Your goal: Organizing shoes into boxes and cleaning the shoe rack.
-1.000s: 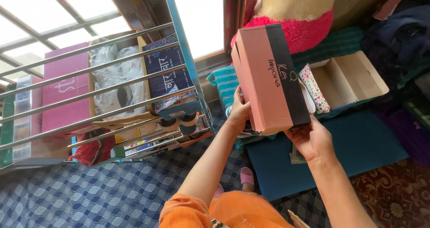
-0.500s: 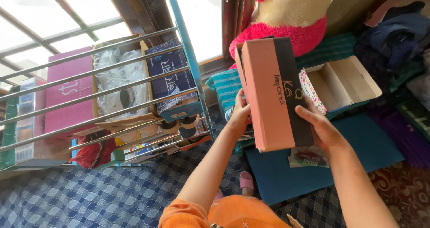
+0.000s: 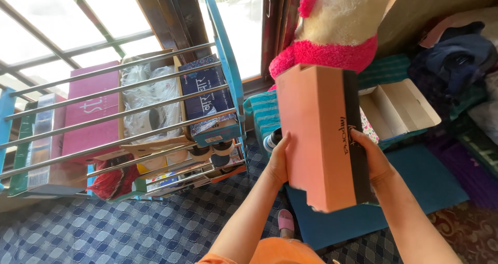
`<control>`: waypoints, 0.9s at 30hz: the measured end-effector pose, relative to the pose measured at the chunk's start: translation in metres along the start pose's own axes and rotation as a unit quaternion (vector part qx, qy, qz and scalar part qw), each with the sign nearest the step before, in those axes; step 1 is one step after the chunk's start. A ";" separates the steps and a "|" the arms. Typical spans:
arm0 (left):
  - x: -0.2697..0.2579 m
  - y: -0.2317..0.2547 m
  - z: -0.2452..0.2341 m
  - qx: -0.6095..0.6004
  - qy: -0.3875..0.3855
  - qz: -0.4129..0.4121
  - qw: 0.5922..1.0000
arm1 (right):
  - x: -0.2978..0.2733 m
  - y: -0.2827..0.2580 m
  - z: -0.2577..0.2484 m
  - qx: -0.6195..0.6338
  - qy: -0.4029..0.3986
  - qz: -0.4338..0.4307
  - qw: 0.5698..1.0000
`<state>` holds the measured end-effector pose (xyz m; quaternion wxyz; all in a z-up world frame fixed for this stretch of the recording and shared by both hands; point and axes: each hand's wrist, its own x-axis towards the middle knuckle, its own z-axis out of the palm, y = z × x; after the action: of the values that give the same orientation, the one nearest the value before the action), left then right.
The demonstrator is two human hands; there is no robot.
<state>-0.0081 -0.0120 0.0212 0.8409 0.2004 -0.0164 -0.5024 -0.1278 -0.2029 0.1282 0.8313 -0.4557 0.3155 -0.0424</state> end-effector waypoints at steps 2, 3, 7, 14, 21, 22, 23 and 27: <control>-0.007 0.002 0.006 0.000 -0.015 0.011 1.000 | 0.018 0.009 -0.021 0.000 -0.029 -0.007 1.000; -0.010 0.002 0.008 -0.001 -0.027 0.022 0.999 | 0.027 0.014 -0.031 0.001 -0.059 -0.012 0.998; -0.014 -0.004 0.003 -0.079 -0.057 0.028 0.995 | -0.014 -0.020 0.039 -0.297 -0.025 -0.195 0.934; -0.018 -0.006 0.014 -0.046 -0.023 0.045 0.998 | -0.027 -0.003 0.062 -0.661 0.067 -0.238 0.709; -0.018 -0.012 -0.020 -0.032 -0.032 0.016 0.999 | -0.044 -0.037 0.066 -0.477 0.059 -0.290 0.828; -0.018 -0.015 -0.016 -0.032 -0.034 0.015 0.999 | -0.042 -0.037 0.066 -0.477 0.061 -0.291 0.827; -0.018 -0.017 -0.011 -0.029 -0.015 0.012 0.999 | -0.041 -0.037 0.067 -0.496 0.047 -0.271 0.824; -0.024 -0.012 0.005 -0.043 -0.008 0.026 0.999 | -0.045 -0.038 0.078 -0.513 0.032 -0.233 0.826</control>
<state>-0.0315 0.0017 0.0257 0.8612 0.1596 -0.0071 -0.4826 -0.1110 -0.1517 0.2096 0.4324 -0.8749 0.2026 -0.0809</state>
